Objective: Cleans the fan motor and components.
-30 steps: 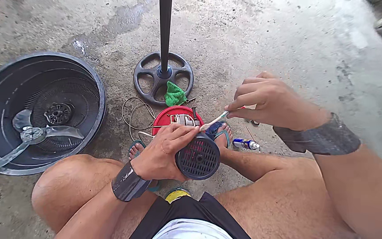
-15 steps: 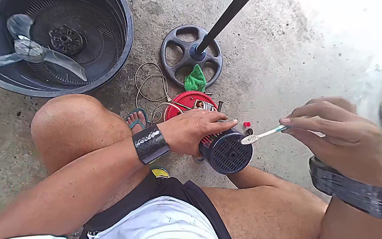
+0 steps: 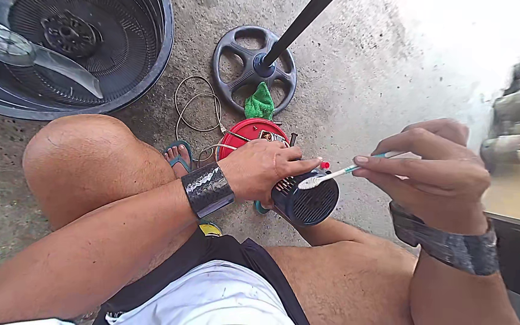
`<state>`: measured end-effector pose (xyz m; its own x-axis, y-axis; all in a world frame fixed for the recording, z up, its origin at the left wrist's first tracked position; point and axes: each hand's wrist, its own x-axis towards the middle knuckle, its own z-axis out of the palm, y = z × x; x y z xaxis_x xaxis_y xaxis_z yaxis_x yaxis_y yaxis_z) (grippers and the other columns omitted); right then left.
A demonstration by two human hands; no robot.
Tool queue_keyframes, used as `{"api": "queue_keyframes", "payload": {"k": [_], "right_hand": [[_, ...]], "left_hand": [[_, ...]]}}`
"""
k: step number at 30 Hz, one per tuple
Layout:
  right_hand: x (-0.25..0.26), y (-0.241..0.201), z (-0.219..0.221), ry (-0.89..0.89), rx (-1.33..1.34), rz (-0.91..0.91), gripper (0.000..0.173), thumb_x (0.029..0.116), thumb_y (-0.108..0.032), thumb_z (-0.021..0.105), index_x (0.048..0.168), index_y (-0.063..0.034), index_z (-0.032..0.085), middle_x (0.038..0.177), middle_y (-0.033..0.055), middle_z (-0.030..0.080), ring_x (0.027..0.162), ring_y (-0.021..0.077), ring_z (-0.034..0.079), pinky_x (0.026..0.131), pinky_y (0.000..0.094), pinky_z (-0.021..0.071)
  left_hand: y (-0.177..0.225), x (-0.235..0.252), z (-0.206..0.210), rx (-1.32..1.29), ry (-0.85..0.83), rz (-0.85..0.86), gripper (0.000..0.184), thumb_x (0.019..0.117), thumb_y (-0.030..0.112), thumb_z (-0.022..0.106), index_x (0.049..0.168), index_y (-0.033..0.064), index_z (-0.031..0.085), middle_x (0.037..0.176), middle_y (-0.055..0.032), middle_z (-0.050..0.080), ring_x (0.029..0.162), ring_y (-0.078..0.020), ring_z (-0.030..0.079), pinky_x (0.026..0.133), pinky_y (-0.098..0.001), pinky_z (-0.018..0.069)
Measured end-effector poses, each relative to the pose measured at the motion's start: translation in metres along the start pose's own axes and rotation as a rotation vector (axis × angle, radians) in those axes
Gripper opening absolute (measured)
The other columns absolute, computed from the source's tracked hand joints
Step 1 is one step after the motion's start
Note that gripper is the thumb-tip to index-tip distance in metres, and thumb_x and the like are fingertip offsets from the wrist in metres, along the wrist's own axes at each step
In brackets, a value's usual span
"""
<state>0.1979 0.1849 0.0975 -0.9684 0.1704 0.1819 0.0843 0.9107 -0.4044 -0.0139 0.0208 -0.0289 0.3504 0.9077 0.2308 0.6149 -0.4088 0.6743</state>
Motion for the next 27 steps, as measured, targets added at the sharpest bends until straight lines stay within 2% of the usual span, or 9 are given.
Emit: {"api": "queue_keyframes", "payload": {"k": [3, 8, 12, 14, 16, 20, 23, 24, 27], "right_hand": [[0.001, -0.008, 0.017, -0.136, 0.119, -0.056, 0.011, 0.0925, -0.034, 0.078, 0.102, -0.0324, 0.083, 0.091, -0.0041, 0.069, 0.098, 0.0133, 0.057, 0.092, 0.0404, 0.0382], [-0.01, 0.007, -0.005, 0.0, 0.078, 0.031, 0.007, 0.0889, -0.027, 0.081, 0.095, -0.0291, 0.083, 0.09, -0.0043, 0.069, 0.099, 0.0133, 0.058, 0.092, 0.0402, 0.0385], [-0.01, -0.003, 0.019, -0.111, 0.191, -0.02, 0.008, 0.091, -0.028, 0.079, 0.098, -0.0292, 0.084, 0.091, -0.0046, 0.069, 0.099, 0.0128, 0.057, 0.093, 0.0398, 0.0378], [-0.01, 0.003, 0.008, -0.058, 0.161, 0.0, 0.006, 0.0893, -0.026, 0.081, 0.095, -0.0268, 0.084, 0.09, -0.0045, 0.069, 0.098, 0.0124, 0.058, 0.091, 0.0368, 0.0408], [-0.011, 0.006, 0.001, -0.027, 0.146, 0.008, 0.005, 0.088, -0.024, 0.082, 0.093, -0.0241, 0.083, 0.09, -0.0032, 0.069, 0.099, 0.0139, 0.058, 0.092, 0.0383, 0.0406], [-0.007, -0.009, 0.012, -0.198, 0.135, -0.052, 0.009, 0.093, -0.031, 0.076, 0.098, -0.0303, 0.084, 0.09, -0.0055, 0.069, 0.099, 0.0135, 0.057, 0.091, 0.041, 0.0384], [-0.007, -0.015, 0.002, -0.031, 0.009, -0.055, 0.008, 0.0907, -0.026, 0.08, 0.097, -0.0265, 0.084, 0.09, -0.0009, 0.069, 0.098, 0.0162, 0.057, 0.091, 0.0421, 0.0379], [-0.005, -0.016, 0.0, -0.03, -0.006, -0.06, 0.008, 0.0905, -0.026, 0.08, 0.097, -0.0259, 0.084, 0.089, -0.0003, 0.069, 0.097, 0.0167, 0.057, 0.09, 0.042, 0.0377], [-0.005, -0.015, -0.002, -0.299, 0.026, -0.049, 0.013, 0.0957, -0.034, 0.071, 0.099, -0.0324, 0.083, 0.089, -0.0072, 0.068, 0.095, 0.0129, 0.058, 0.089, 0.0414, 0.0401]], "left_hand": [[0.0, 0.0, -0.003, 0.017, 0.013, -0.006, 0.102, 0.063, 0.05, 0.091, 0.152, 0.0253, 0.048, 0.134, -0.003, 0.063, 0.122, -0.0238, 0.06, 0.094, -0.0441, 0.0531], [-0.001, -0.001, -0.002, -0.003, 0.012, -0.011, 0.1, 0.0648, 0.048, 0.091, 0.153, 0.026, 0.047, 0.136, -0.0028, 0.062, 0.124, -0.0243, 0.058, 0.094, -0.0451, 0.0527], [-0.001, -0.001, -0.002, -0.004, -0.006, -0.02, 0.101, 0.0666, 0.054, 0.089, 0.154, 0.0276, 0.046, 0.139, -0.0012, 0.06, 0.127, -0.0232, 0.056, 0.097, -0.0452, 0.0512], [0.001, 0.0, -0.002, 0.003, -0.013, -0.034, 0.102, 0.0665, 0.054, 0.089, 0.154, 0.0282, 0.044, 0.138, -0.0012, 0.06, 0.126, -0.024, 0.056, 0.094, -0.0455, 0.0514], [0.001, 0.001, -0.001, 0.005, -0.022, -0.039, 0.103, 0.0663, 0.055, 0.089, 0.155, 0.0286, 0.044, 0.139, -0.0007, 0.06, 0.124, -0.0237, 0.057, 0.091, -0.045, 0.0515], [-0.001, 0.001, -0.002, 0.013, -0.024, -0.025, 0.102, 0.0661, 0.056, 0.088, 0.154, 0.0282, 0.044, 0.141, -0.0002, 0.059, 0.127, -0.023, 0.056, 0.093, -0.0452, 0.052], [0.001, 0.001, -0.002, 0.016, -0.022, -0.039, 0.103, 0.0646, 0.051, 0.09, 0.154, 0.0283, 0.045, 0.139, 0.0003, 0.06, 0.125, -0.0225, 0.057, 0.091, -0.0447, 0.0516], [0.002, 0.001, -0.002, 0.017, -0.017, -0.041, 0.103, 0.0639, 0.051, 0.09, 0.154, 0.0284, 0.045, 0.139, 0.0004, 0.06, 0.125, -0.0224, 0.057, 0.091, -0.0448, 0.0518], [0.001, 0.001, -0.003, 0.03, -0.019, -0.042, 0.102, 0.0652, 0.053, 0.089, 0.154, 0.0292, 0.045, 0.14, 0.0009, 0.06, 0.127, -0.0215, 0.056, 0.094, -0.044, 0.0513]]}}
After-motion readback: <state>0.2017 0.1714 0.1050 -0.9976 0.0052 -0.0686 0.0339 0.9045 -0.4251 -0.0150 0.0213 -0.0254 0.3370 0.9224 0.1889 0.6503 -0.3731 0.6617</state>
